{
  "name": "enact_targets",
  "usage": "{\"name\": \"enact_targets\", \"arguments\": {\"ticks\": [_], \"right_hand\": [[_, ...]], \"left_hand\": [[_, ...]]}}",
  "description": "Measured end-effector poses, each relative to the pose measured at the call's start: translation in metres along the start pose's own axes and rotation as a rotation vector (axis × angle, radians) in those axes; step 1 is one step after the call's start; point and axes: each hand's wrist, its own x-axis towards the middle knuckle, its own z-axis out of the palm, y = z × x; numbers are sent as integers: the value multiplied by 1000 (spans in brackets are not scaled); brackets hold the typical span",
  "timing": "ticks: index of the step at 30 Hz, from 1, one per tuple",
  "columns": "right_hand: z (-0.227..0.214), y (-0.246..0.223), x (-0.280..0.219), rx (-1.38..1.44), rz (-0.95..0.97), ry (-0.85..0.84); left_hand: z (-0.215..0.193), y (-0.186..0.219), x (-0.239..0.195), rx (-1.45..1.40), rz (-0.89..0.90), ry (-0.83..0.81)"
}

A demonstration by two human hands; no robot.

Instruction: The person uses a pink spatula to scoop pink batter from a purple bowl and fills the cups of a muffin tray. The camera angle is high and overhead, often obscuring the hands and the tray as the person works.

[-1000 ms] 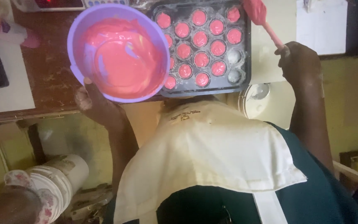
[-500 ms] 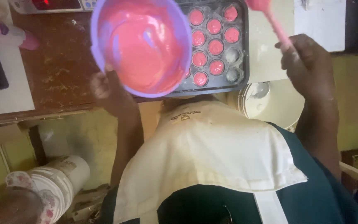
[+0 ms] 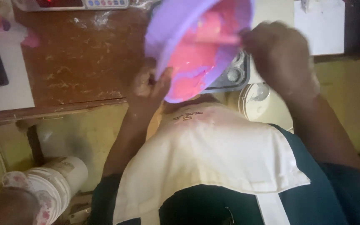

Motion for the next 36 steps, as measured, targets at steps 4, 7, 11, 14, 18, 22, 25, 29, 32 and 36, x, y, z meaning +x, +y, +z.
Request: {"name": "enact_targets", "arguments": {"ticks": [4,7,11,14,18,22,25,29,32,36], "right_hand": [[-16,-26,9,-19,-132,-44],[-3,-19,4,232,115,-252],[4,-15,8,626,505,-352],[-16,-32,21,596,409,-179],[-28,-47,22,113,88,104],[-34,-66,34,-273,-180,212],[-36,-66,41,-168,-354,188],[-36,-42,43,-330,-160,246],[-21,-43,44,-392,-90,229],[-18,-75,42,-149,-225,108]], "left_hand": [[-9,9,14,217,181,81],[-8,4,18,-10,279,358],[-3,28,4,285,197,506],[-10,43,1,168,125,291],[-17,33,2,-30,-56,-8],[-41,34,6,-21,336,-57],[-54,18,4,151,218,6],[-68,10,-9,295,362,276],[-79,34,-9,349,510,249],[-86,0,-19,453,406,431]]}}
